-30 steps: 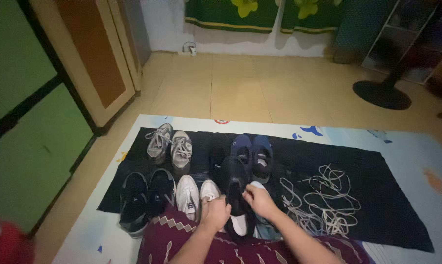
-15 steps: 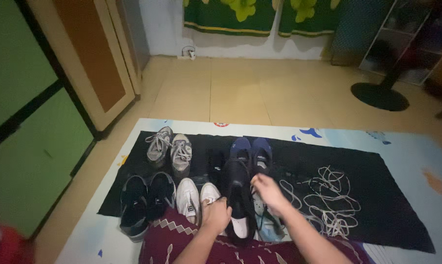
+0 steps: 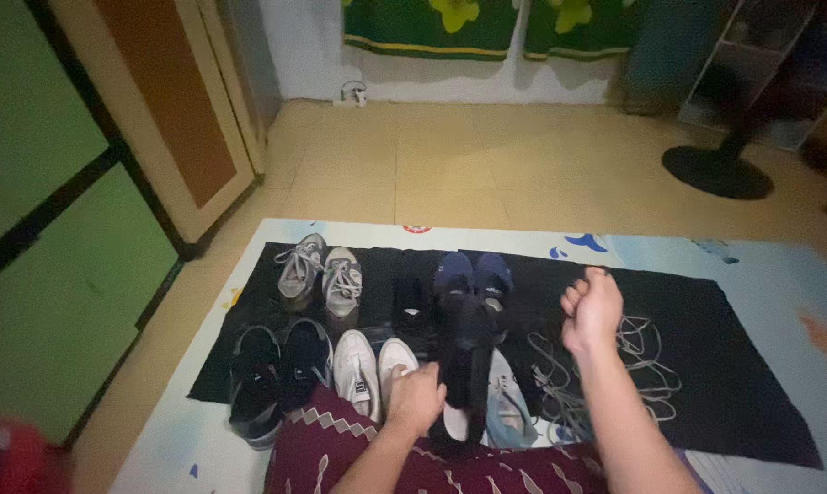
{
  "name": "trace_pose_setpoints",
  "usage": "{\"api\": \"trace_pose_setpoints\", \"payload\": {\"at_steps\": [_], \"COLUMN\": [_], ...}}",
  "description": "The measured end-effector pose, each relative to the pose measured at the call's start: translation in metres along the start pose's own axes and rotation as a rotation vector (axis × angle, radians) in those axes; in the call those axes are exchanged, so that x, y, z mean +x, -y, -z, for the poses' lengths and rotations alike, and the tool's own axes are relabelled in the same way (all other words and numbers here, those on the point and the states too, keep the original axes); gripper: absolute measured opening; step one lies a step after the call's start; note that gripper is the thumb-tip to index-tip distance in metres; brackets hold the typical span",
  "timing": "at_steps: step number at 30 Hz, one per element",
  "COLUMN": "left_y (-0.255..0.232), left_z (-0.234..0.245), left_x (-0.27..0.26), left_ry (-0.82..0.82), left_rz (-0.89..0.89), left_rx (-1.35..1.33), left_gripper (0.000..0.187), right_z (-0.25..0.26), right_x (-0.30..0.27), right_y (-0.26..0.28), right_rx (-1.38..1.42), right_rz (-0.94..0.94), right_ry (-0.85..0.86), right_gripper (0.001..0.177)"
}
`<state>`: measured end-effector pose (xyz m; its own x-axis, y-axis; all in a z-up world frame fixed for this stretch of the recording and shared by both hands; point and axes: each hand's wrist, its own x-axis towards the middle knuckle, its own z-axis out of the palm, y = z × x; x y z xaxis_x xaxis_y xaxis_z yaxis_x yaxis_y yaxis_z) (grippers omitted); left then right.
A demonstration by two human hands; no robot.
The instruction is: The person removes laces from several shoes and then re-laces them. They handle multiple pairs of sneakers, pulling out laces and threading them back through the eyelets one at a time.
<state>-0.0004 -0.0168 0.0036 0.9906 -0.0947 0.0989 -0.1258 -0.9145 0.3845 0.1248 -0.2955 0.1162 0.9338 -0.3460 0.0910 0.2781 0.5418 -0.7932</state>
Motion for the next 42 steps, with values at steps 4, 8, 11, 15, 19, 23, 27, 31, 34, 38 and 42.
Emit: {"api": "trace_pose_setpoints", "payload": {"at_steps": [4,8,11,15,19,23,27,31,34,38,42], "left_y": [0.007,0.013,0.014,0.023,0.027,0.019,0.009,0.01,0.017,0.033,0.049], "left_z": [0.002,-0.002,-0.012,-0.02,-0.02,-0.021,-0.017,-0.014,-0.021,-0.043,-0.08], "left_x": [-0.004,0.001,0.005,0.005,0.012,0.007,0.021,0.043,0.055,0.067,0.068], "left_ry": [-0.033,-0.089,-0.079,-0.044,-0.072,-0.167,-0.127,-0.195,-0.202,-0.268,-0.243], "left_rz": [-0.013,-0.056,-0.022,0.03,0.044,0.069,0.173,0.145,0.173,0.175,0.298], "left_rx": [-0.018,-0.024,-0.006,0.001,-0.016,-0.195,-0.309,-0.4,-0.446,-0.566,-0.676], "left_gripper": [0.028,0.027,0.03,0.037,0.039,0.043,0.042,0.044,0.048,0.052,0.054], "right_z": [0.041,0.1,0.114,0.089,0.068,0.081,0.108,0.114,0.111,0.107,0.126], "right_x": [0.006,-0.018,0.035,0.078,0.052,0.034,0.037,0.071,0.105,0.146,0.175], "right_y": [-0.052,-0.089,-0.032,0.049,0.055,0.035,0.012,0.002,0.004,-0.001,-0.03], "right_rx": [-1.071,-1.565,-1.587,-0.556,-0.885,-1.206,-1.408,-1.277,-1.28,-1.103,-1.037], "right_rz": [0.807,0.278,0.722,0.059,-0.116,-0.211,-0.331,-0.11,0.056,0.028,0.003], "right_ry": [0.344,1.328,0.607,0.11,0.216,0.558,0.583,0.474,0.313,0.173,0.037], "right_gripper": [0.007,0.018,0.022,0.019,0.023,0.023,0.022,0.015,0.021,0.028,0.031]}}
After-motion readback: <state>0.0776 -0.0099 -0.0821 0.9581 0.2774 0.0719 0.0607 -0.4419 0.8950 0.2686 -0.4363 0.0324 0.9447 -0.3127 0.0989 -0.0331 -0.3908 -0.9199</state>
